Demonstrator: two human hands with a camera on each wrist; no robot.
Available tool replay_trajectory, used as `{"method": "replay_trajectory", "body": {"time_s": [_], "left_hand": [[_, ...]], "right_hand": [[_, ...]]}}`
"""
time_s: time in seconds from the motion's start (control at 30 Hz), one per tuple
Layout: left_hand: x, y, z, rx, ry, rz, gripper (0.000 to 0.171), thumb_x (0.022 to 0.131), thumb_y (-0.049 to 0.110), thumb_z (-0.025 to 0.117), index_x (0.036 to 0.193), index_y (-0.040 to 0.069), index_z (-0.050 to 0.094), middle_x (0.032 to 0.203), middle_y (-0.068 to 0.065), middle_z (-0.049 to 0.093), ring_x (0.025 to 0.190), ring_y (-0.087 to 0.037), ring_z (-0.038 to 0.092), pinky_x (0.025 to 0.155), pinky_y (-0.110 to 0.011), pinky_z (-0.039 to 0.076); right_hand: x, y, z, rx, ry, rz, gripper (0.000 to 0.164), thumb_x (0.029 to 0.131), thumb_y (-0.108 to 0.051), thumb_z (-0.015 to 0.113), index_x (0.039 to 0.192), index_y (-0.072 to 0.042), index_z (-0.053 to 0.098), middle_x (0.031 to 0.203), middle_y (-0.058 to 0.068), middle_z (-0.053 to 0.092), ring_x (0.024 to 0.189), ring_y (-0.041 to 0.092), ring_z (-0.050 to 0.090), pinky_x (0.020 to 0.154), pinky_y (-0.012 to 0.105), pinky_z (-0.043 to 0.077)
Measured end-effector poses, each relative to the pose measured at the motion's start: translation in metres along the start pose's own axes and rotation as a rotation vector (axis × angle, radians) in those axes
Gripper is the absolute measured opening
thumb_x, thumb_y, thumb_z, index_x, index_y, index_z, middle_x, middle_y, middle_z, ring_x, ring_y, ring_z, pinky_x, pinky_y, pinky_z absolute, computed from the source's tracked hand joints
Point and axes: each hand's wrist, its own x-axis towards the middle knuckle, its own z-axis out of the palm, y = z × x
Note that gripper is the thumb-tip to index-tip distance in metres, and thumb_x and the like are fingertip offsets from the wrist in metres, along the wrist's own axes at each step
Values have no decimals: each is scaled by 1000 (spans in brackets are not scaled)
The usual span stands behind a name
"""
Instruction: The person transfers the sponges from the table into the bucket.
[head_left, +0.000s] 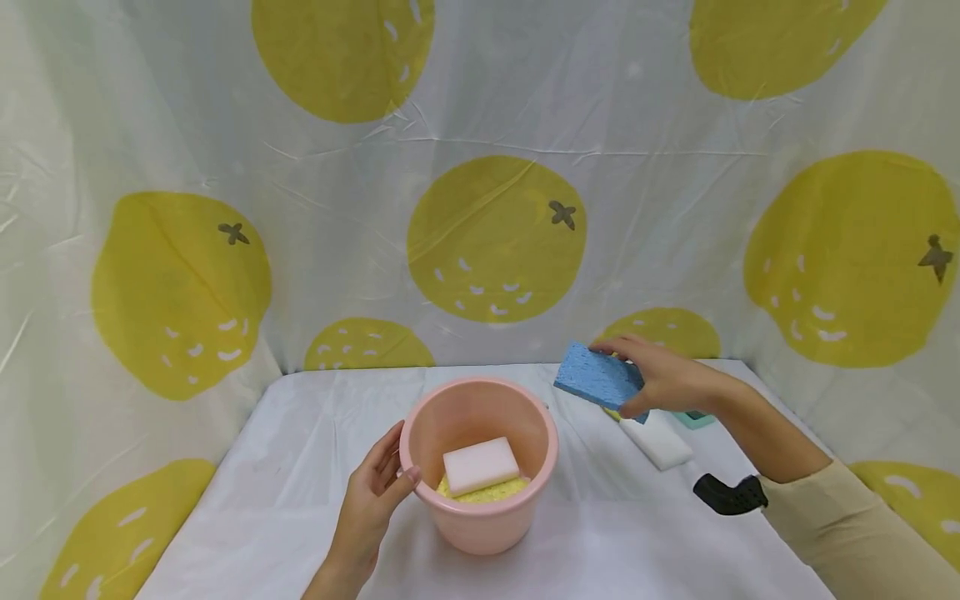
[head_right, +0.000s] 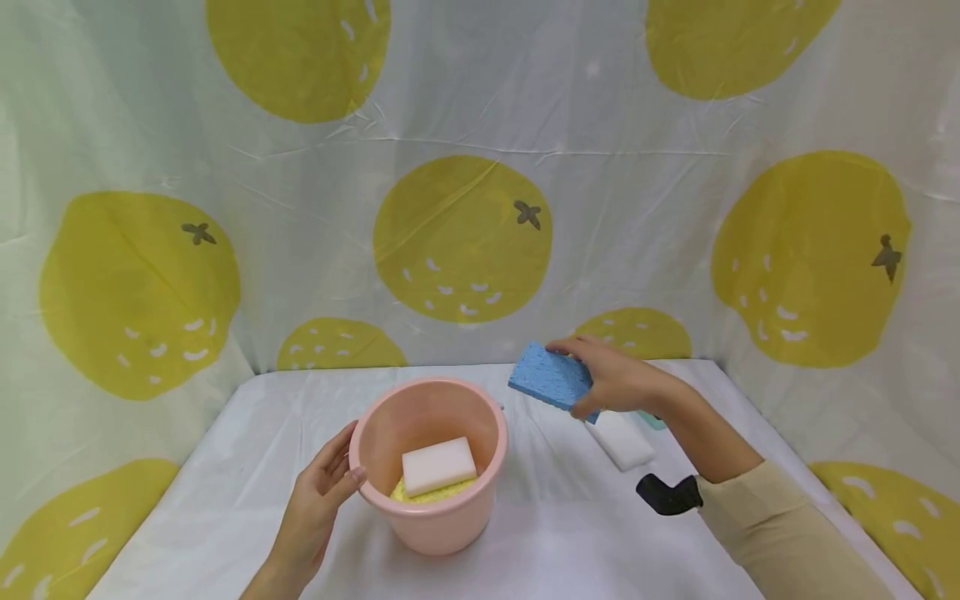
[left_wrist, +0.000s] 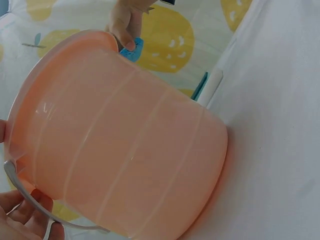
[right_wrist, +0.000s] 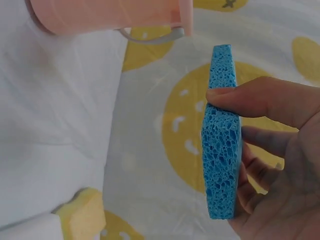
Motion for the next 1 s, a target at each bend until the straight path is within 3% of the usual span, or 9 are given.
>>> {"method": "replay_trajectory", "body": {"time_s": [0.27, 0.7, 1.0], "left_hand": [[0, -2, 2, -26, 8, 4, 66, 97, 2, 67, 157, 3, 40, 159, -11, 42, 144, -24, 41, 106, -24, 44], [0, -2, 5, -30, 37, -12, 66, 97, 3, 68, 157, 4, 41, 159, -10, 43, 145, -26, 40, 104, -25, 45], [1, -6, 4, -35, 41, 29, 66, 95, 1, 67, 156, 2, 41, 158, -11, 44, 144, -23, 41, 107, -24, 43]], "right_hand": [[17, -32, -4, -6, -65, -83, 88, 79, -13, 88, 155, -14, 44, 150, 16, 40, 130, 44, 43, 98, 59, 51], [49, -86, 16, -11, -229, -205, 87, 78, -8, 87, 154, -17, 46, 148, 6, 41, 129, 33, 44, 88, 39, 57], [61, -107, 26, -79, -282, -288, 86, 79, -9, 85, 155, -14, 46, 146, 5, 43, 128, 28, 45, 98, 41, 51]]}}
